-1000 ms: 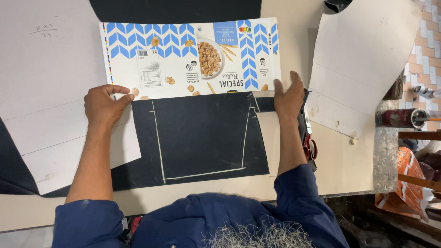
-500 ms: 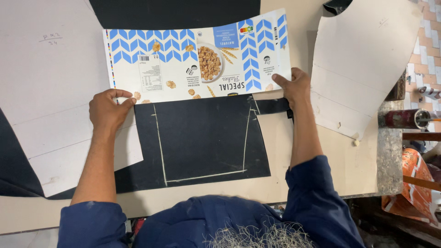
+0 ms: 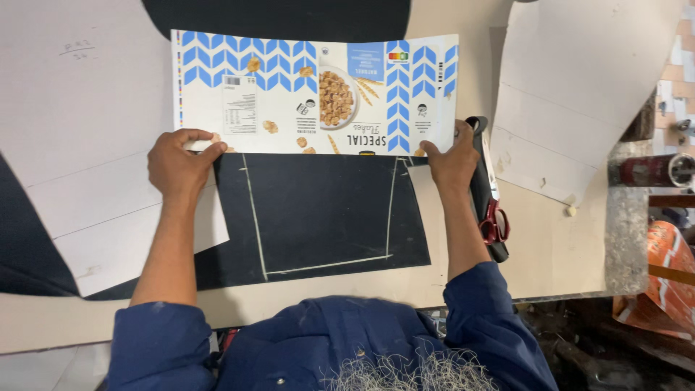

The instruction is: The person places a paper pattern on a large sheet of black fabric, traces the outline with chalk, and then uses scissors to cut the fabric along the marked lines. The person handles the pattern, fabric, chalk, and scissors throughout the process.

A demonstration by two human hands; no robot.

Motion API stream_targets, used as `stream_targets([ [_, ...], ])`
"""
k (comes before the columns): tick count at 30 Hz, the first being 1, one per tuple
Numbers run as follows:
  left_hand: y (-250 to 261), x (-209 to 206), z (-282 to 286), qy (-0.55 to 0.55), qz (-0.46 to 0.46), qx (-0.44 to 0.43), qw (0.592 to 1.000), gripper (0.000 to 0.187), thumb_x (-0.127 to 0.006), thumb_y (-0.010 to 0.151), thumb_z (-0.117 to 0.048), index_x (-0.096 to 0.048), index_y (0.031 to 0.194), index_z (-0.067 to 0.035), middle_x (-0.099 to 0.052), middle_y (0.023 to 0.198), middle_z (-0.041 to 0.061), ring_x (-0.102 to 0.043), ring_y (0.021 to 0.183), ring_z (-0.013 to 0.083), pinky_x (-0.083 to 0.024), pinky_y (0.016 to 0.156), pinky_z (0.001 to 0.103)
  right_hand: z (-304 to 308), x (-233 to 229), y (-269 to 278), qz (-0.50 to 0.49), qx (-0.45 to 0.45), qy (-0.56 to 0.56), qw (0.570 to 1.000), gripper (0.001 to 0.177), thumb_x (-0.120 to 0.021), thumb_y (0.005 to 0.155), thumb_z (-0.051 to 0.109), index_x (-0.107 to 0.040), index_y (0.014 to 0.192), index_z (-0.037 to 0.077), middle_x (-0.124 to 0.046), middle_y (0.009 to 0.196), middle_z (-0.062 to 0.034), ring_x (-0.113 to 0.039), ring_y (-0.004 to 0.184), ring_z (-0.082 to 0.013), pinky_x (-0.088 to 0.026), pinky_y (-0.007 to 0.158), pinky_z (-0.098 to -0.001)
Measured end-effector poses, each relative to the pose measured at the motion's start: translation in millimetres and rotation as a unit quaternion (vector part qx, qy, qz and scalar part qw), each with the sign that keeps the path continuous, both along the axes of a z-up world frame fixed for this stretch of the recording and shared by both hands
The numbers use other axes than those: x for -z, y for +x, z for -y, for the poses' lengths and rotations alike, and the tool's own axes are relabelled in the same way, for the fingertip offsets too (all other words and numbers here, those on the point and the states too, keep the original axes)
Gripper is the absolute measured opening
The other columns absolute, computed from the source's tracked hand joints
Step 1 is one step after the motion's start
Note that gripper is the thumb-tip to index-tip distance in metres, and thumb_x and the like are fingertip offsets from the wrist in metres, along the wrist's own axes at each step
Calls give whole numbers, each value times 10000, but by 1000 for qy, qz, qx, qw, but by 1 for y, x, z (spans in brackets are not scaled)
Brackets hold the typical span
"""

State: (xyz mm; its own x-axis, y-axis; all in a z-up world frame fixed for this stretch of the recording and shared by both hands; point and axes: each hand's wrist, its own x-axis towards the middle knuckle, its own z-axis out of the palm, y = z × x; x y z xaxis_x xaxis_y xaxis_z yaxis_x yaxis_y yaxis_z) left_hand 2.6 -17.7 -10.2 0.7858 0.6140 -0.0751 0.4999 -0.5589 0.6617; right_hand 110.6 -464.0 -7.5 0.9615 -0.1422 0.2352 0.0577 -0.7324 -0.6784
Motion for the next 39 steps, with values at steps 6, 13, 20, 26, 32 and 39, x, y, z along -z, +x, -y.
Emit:
stream_targets([
  [6, 0, -6, 2, 2, 32, -9, 999, 278, -922, 683, -380, -807, 893, -239, -704, 982, 6, -708, 762, 169, -511, 692, 379, -6, -3, -2, -26, 15, -25, 999, 680, -944, 773, 133, -576, 1318, -41, -741, 1106, -225, -744, 980, -289, -567, 872, -367],
  [13, -6, -10, 0, -1, -33, 2, 999, 258, -951, 659, -389, -796, 761, -209, -713, 879, 28, -687, 801, 194, -509, 646, 377, -9, -9, -3, -69, 16, 44, 997, 647, -876, 813, 63, -564, 1370, -42, -743, 1038, -208, -756, 775, -224, -615, 547, -289],
  [20, -10, -9, 1, 5, -24, 5, 1000, 256, -952, 633, -399, -796, 725, -217, -718, 856, -8, -678, 786, 172, -498, 629, 367, -10, -13, -5, -67, 12, 49, 996, 636, -871, 818, 55, -571, 1368, -58, -737, 1041, -191, -756, 777, -210, -621, 530, -280],
  [26, -9, -12, 4, 5, -36, -14, 999, 247, -948, 653, -397, -797, 732, -219, -710, 852, -3, -677, 788, 183, -493, 622, 378, -12, -13, -4, -97, 33, 59, 993, 662, -856, 822, 55, -546, 1396, -53, -745, 1017, -192, -743, 729, -211, -590, 508, -281],
  [32, -8, -8, 2, 0, -23, 11, 1000, 246, -949, 654, -390, -796, 741, -217, -721, 880, 1, -689, 817, 192, -511, 649, 375, -3, -4, -3, -58, 11, 56, 997, 675, -867, 824, 46, -541, 1402, -76, -726, 1122, -199, -759, 810, -192, -614, 535, -265],
  [39, -10, -13, -3, 18, -42, 28, 999, 273, -963, 664, -391, -813, 784, -198, -737, 905, 39, -691, 835, 220, -524, 699, 384, -3, 3, 3, 10, 1, 67, 998, 724, -927, 767, 69, -572, 1381, -81, -740, 1178, -201, -764, 875, -171, -611, 619, -254],
])
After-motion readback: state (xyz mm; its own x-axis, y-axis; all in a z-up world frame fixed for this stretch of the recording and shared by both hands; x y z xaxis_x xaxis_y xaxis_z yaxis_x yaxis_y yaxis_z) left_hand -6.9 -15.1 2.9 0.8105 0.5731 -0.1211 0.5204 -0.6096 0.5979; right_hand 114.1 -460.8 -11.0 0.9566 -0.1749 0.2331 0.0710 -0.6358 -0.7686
